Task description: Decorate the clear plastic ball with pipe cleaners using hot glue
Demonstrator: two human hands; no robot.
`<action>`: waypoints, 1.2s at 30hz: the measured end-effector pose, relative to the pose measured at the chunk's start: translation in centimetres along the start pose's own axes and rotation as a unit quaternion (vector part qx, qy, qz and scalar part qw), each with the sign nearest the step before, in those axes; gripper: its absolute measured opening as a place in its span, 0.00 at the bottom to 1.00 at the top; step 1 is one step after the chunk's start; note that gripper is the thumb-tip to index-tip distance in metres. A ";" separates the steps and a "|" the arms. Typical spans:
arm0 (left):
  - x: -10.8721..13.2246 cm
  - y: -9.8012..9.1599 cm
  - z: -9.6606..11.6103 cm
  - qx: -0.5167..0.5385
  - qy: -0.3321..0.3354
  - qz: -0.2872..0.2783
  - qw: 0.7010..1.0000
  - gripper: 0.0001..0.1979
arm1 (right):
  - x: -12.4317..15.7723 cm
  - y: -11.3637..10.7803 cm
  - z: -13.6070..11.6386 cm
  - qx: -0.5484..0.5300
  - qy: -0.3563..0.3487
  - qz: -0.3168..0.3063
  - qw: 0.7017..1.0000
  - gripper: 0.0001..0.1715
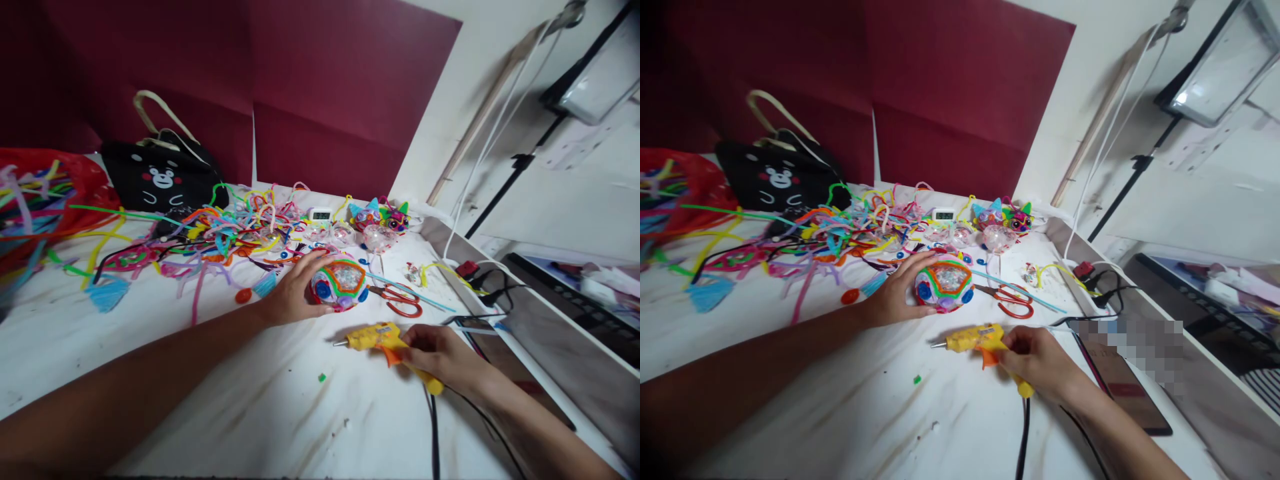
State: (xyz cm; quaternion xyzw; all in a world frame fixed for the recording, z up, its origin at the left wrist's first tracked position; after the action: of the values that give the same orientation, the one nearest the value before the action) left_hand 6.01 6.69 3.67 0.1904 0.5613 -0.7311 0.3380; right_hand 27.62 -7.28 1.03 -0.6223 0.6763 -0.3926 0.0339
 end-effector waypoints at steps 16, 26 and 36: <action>-0.3 -0.1 1.3 -0.004 0.013 0.050 0.999 0.44 | 3.5 -2.0 -2.2 -0.200 -0.116 0.104 0.967 0.19; -0.3 -0.2 1.6 0.001 0.004 0.050 0.999 0.43 | 3.6 -2.4 -5.3 -0.064 -0.289 0.231 0.927 0.16; -0.1 0.0 1.5 -0.001 0.001 0.051 0.999 0.43 | 3.6 -1.7 -6.3 0.066 -0.316 0.277 0.905 0.14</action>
State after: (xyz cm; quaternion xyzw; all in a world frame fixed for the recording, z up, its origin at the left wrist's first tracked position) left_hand 6.25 5.29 4.23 0.2193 0.5517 -0.7121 0.3748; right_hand 24.85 -7.23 7.97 -0.4982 0.7476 -0.1936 0.3941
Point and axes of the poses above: each hand's wrist, its own x-axis away from the middle knuckle, its own y-axis out of the palm, z = x × y, the point moved 8 cm from there along -x, towards the middle knuckle, and after that the axes turned 12 degrees about y, right-handed, at the moved point
